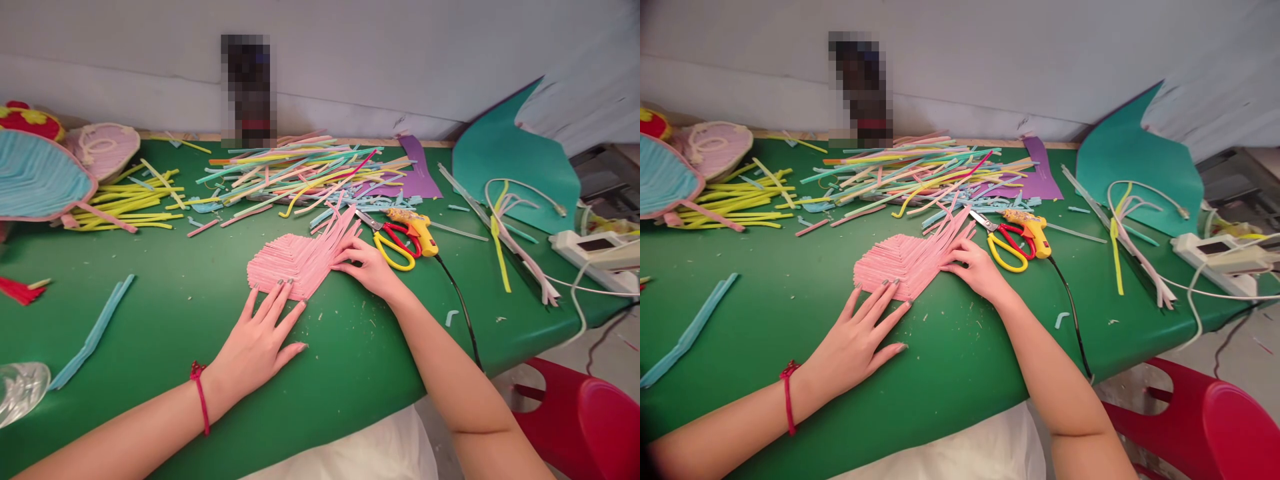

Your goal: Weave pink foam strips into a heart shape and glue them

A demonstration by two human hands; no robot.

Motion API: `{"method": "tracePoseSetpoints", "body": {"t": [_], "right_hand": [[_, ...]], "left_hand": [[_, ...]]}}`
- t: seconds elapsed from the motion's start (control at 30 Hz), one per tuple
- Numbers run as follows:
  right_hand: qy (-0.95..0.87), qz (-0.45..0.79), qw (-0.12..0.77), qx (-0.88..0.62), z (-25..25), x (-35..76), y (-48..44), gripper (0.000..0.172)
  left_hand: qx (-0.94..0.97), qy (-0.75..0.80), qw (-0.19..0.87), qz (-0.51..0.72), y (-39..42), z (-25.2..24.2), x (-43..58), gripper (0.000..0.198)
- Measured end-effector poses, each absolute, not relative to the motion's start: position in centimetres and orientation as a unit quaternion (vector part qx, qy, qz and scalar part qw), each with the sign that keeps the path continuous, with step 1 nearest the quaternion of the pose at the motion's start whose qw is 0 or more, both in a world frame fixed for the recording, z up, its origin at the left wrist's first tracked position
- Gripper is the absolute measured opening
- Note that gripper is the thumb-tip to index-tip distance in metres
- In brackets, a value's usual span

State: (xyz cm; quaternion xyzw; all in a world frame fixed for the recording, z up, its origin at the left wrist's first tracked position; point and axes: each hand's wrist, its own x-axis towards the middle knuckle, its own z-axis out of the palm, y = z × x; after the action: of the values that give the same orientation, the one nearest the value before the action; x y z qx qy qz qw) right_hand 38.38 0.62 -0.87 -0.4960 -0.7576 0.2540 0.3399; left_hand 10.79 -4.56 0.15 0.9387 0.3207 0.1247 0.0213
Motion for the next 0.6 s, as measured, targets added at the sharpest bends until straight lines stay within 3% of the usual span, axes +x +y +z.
{"method": "tracePoseSetpoints", "body": {"t": [0.6], "right_hand": [[-0.769,0.238,0.315,-0.503,-0.61,38.11,0.49,0.008]], "left_hand": [[0.938,0.322,0.027,0.130,-4.47,0.06,10.76,0.050]]}}
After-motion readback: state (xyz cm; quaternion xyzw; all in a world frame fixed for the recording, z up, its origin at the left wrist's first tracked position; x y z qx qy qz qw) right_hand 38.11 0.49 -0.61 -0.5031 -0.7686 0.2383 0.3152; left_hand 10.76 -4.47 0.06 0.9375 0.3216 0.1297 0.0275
